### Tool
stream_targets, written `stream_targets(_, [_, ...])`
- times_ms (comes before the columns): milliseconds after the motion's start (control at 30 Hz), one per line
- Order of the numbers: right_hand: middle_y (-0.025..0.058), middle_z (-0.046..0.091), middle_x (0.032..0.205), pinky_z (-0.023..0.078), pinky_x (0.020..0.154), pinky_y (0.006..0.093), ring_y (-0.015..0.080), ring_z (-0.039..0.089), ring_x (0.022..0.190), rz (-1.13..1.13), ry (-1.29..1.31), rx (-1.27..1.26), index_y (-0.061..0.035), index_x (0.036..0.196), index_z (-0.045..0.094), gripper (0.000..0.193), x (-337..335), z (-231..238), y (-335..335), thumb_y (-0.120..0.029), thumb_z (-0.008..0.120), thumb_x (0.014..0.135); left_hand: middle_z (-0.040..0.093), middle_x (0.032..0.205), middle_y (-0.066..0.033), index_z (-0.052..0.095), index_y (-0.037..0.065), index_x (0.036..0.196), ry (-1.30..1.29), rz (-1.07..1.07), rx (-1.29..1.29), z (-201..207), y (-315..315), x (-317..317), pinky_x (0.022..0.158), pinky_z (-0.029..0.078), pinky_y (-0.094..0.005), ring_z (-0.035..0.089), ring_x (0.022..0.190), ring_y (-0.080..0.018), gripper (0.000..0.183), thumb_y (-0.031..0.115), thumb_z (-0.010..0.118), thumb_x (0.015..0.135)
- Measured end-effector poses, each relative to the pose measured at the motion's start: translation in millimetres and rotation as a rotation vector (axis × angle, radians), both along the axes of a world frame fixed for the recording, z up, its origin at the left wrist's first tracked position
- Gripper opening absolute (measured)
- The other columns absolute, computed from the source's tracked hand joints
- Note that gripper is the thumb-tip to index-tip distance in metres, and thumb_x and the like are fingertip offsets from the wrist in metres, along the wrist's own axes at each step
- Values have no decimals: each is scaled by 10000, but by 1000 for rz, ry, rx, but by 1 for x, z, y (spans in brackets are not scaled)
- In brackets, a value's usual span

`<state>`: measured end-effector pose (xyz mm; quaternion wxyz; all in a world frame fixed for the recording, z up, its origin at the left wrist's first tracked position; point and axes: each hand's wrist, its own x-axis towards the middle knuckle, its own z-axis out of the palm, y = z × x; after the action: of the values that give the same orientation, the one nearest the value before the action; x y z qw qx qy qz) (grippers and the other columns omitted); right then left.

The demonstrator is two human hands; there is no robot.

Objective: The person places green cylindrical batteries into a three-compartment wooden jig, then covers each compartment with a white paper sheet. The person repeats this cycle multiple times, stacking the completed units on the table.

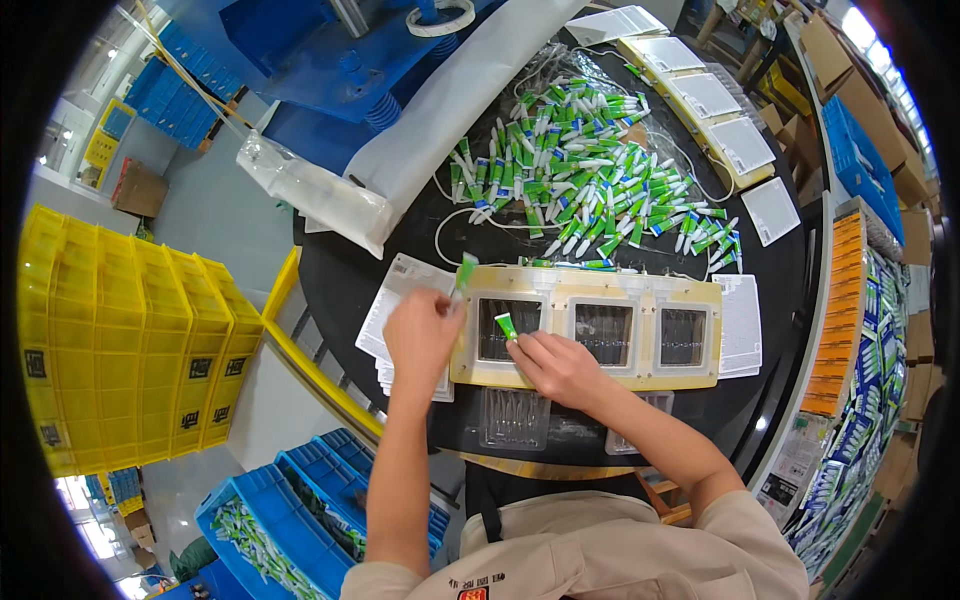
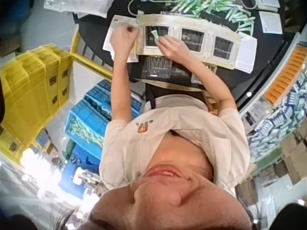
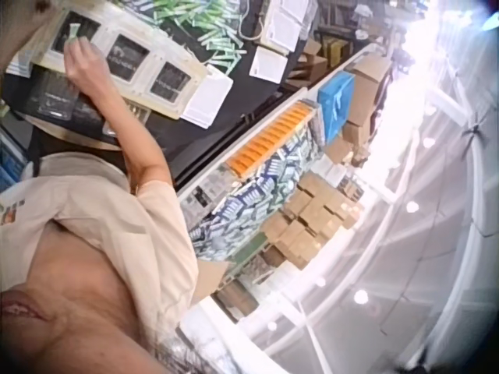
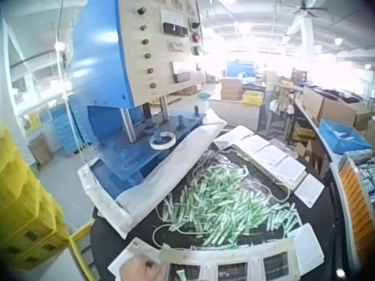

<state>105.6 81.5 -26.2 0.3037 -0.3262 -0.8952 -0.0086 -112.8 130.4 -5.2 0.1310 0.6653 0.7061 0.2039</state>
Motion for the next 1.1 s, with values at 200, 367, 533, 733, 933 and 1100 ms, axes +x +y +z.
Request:
stream_targets(200, [69,564,889,515,684,290,192,594,839,-48,-83,-41,19,938,656,216,-19,-23,7,-95,651,755,667,730,-104,697,21,769,-212,38,-68,-4,-62,14,614,519,-375,664,655,-270,214,205,805,769])
stream_targets(367, [82,601,939,531,724,310,221,612,865,-27,-44,-153,27,986,674,251,-25,-29,7,-97,651,769,652,741,-95,668,50,728,-171,44,-115,-17,-54,22,609,507,-412,652,678,-315,250,251,812,764])
stream_targets(533, [120,695,995,573,756,366,272,685,893,-93,193,-191,7,1027,706,243,0,-11,28,-61,661,798,660,766,-91,658,56,728,-125,-1,-211,-15,-54,21,614,507,-413,657,701,-304,280,271,836,753])
stream_targets(733, [167,665,858,550,701,435,355,679,799,-525,239,-340,-3,903,708,116,20,-16,127,-116,684,898,684,1098,-115,712,33,1034,-90,-263,189,-16,-60,17,818,517,-410,647,1010,-309,266,150,798,811])
stream_targets(933, [153,669,849,534,671,461,365,676,771,-702,-14,-362,-20,844,701,241,4,-38,176,-252,759,871,598,1399,-127,617,12,1321,-31,-517,149,-35,-58,20,1152,379,-506,514,1348,-318,482,206,731,895])
stream_targets(1100, [171,675,852,550,679,474,377,687,790,-804,-17,-482,-10,762,683,360,-5,-45,194,-343,815,797,549,1475,-104,579,24,1374,29,-598,88,-46,-62,16,1198,301,-557,461,1416,-283,521,274,697,932])
